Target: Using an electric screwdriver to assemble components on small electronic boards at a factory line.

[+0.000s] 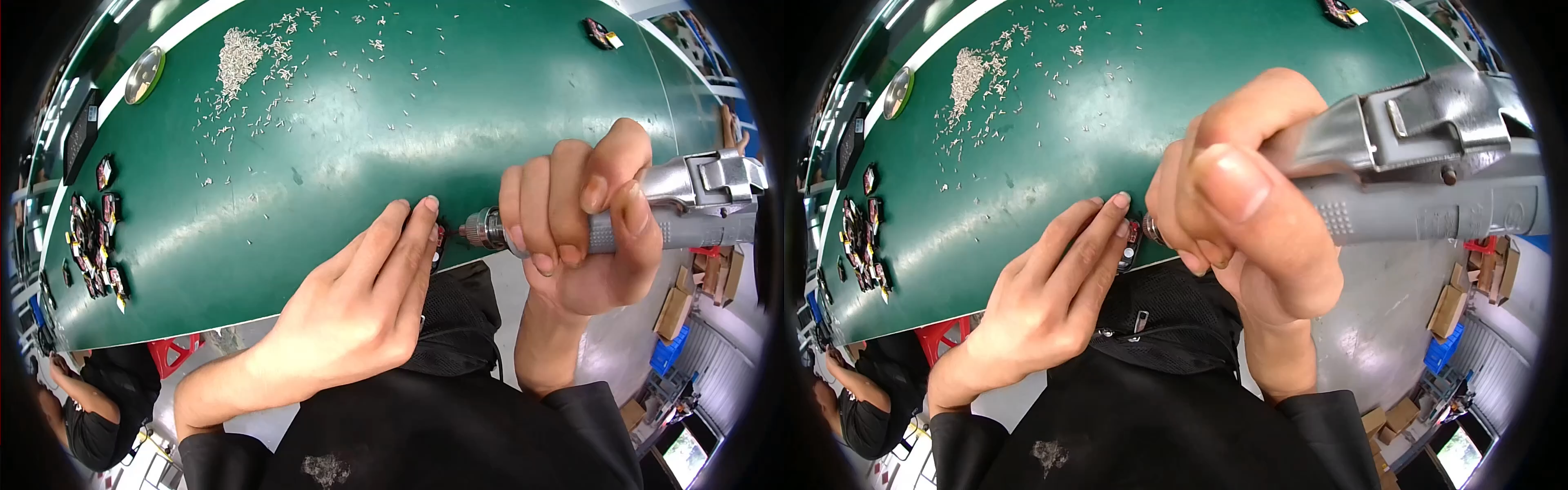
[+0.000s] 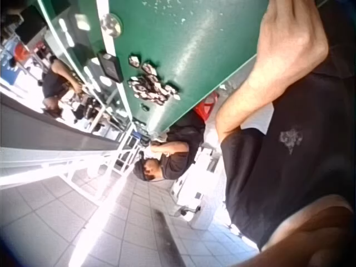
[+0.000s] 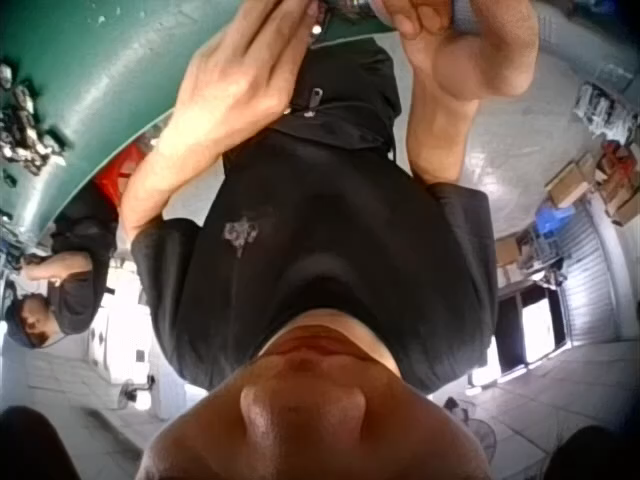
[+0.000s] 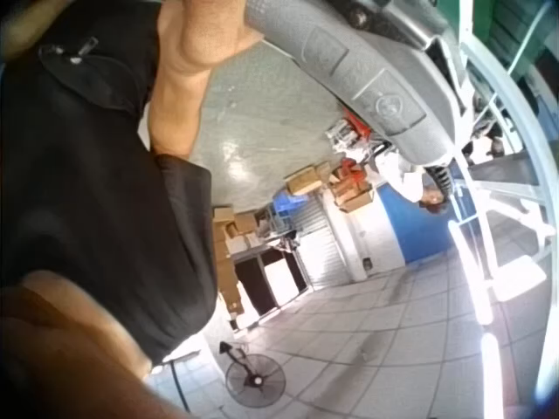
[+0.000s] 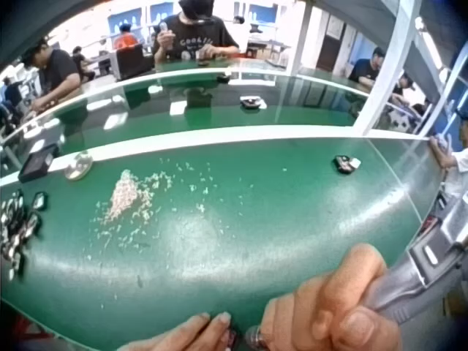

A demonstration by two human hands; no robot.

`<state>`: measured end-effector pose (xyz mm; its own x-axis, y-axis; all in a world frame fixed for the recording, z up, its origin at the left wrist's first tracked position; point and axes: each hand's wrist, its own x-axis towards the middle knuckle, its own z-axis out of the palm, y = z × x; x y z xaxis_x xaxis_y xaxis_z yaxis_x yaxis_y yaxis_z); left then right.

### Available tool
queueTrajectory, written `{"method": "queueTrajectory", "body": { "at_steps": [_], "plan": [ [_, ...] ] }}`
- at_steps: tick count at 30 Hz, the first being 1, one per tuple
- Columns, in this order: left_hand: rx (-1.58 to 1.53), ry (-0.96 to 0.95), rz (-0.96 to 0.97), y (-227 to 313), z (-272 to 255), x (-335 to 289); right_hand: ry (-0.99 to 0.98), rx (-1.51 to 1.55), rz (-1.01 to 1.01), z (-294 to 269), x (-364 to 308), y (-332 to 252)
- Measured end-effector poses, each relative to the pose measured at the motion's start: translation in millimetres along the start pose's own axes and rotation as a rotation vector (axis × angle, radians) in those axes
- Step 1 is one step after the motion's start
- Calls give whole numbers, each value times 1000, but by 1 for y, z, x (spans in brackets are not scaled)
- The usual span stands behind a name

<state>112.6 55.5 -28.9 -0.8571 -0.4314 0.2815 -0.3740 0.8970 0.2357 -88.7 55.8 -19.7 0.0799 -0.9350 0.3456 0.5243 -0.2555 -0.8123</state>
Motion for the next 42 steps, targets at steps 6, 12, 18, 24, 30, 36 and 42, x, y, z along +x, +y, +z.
{"method": "queueTrajectory", "body": {
  "at_steps": [6, 12, 18, 24, 30, 36, 42],
  "plan": [
    [-12, 69, 40, -3, 3, 2, -153, -333, 19, 8, 8, -9],
    [-34, 83, 32, -2, 2, 3, -269, -390, 92, 5, 16, -13],
    [34, 11, 61, -5, -13, 1, -483, 71, 93, -1, 34, -4],
    [-46, 75, 6, -18, -20, -33, -554, 480, -40, -5, 45, -2],
    [278, 354, -715, -70, -84, -123, -159, 581, -54, -23, 8, -4],
    [530, 324, -945, -138, -107, -192, -71, 597, -8, -22, -3, 19],
    [506, 380, -826, -125, -100, -149, 76, 582, 135, -19, -20, 26]
  ]
}}
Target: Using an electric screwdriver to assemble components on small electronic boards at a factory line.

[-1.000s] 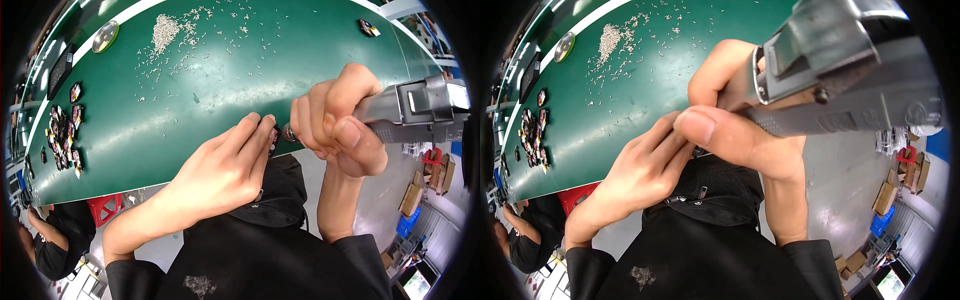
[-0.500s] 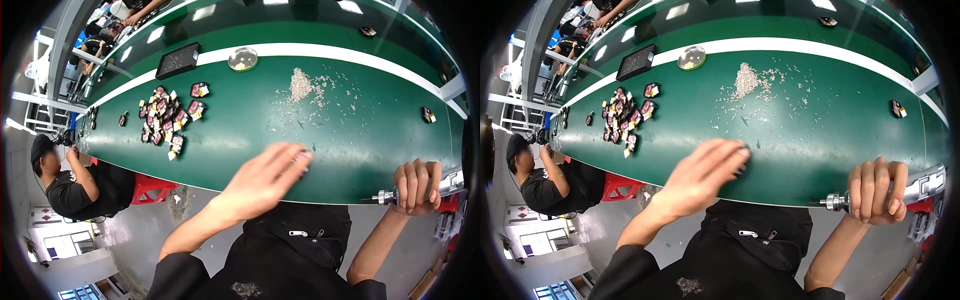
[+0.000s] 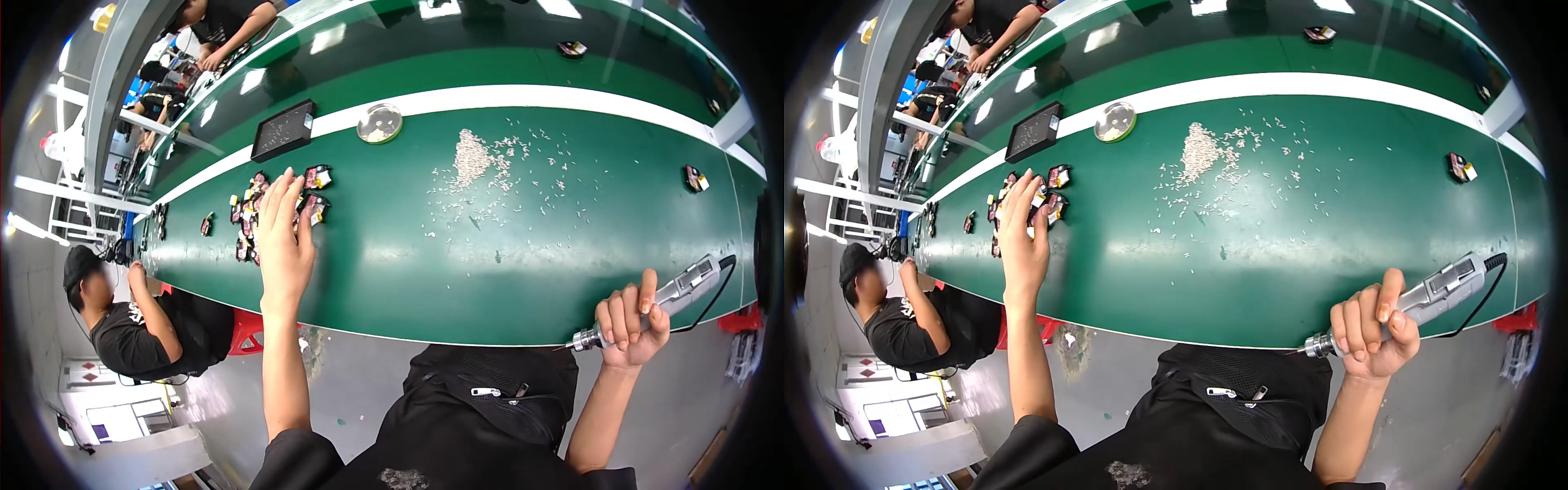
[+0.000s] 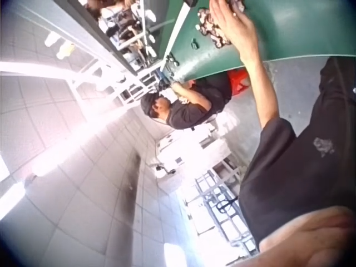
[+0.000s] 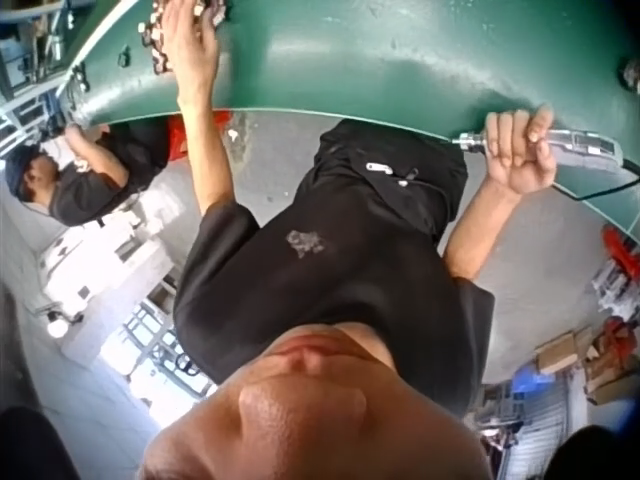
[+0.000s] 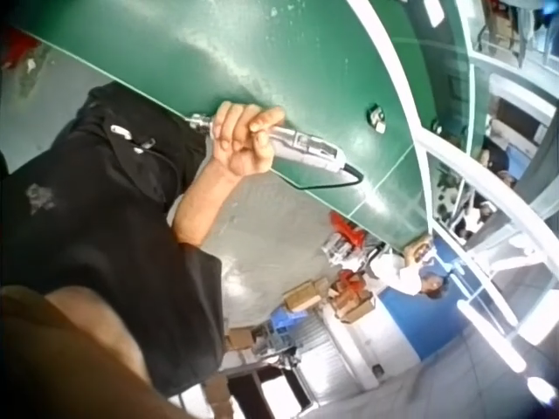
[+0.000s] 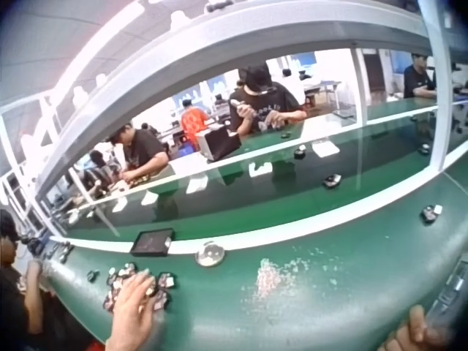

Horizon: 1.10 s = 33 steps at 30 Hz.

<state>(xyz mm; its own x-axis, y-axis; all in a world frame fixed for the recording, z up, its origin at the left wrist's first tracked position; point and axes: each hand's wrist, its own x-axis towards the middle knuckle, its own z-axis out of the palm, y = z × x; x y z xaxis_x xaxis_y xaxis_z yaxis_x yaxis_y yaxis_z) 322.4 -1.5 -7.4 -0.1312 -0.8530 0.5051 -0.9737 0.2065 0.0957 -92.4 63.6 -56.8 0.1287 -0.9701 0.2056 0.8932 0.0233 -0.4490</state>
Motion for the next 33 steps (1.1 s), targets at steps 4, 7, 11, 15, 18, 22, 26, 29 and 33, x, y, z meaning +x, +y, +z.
{"method": "queueTrajectory", "body": {
  "at_steps": [4, 7, 11, 15, 18, 22, 26, 29, 33],
  "plan": [
    [-204, -113, 93, 52, 11, 6, 57, 24, -31, 1, -7, -2],
    [-300, -191, 189, 76, 26, 2, 63, 50, -51, 0, -10, -2],
    [-248, -207, 283, 89, 30, 4, 56, 73, -68, -1, -9, -2],
    [-106, -231, 411, 90, 29, 8, 43, 74, -73, -1, -9, -1],
    [-24, -247, 514, 95, 27, 13, 45, 61, -75, -3, -9, -2],
    [-14, -257, 563, 92, 30, 15, 51, 52, -74, -2, -10, -2],
    [-124, -228, 527, 87, 39, 17, 76, 40, -88, 0, -11, -3],
    [-226, -222, 402, 80, 44, 17, 80, 40, -88, 0, -10, -3],
    [-317, -256, 205, 76, 45, 10, 81, 39, -85, 1, -11, -2]
  ]
}}
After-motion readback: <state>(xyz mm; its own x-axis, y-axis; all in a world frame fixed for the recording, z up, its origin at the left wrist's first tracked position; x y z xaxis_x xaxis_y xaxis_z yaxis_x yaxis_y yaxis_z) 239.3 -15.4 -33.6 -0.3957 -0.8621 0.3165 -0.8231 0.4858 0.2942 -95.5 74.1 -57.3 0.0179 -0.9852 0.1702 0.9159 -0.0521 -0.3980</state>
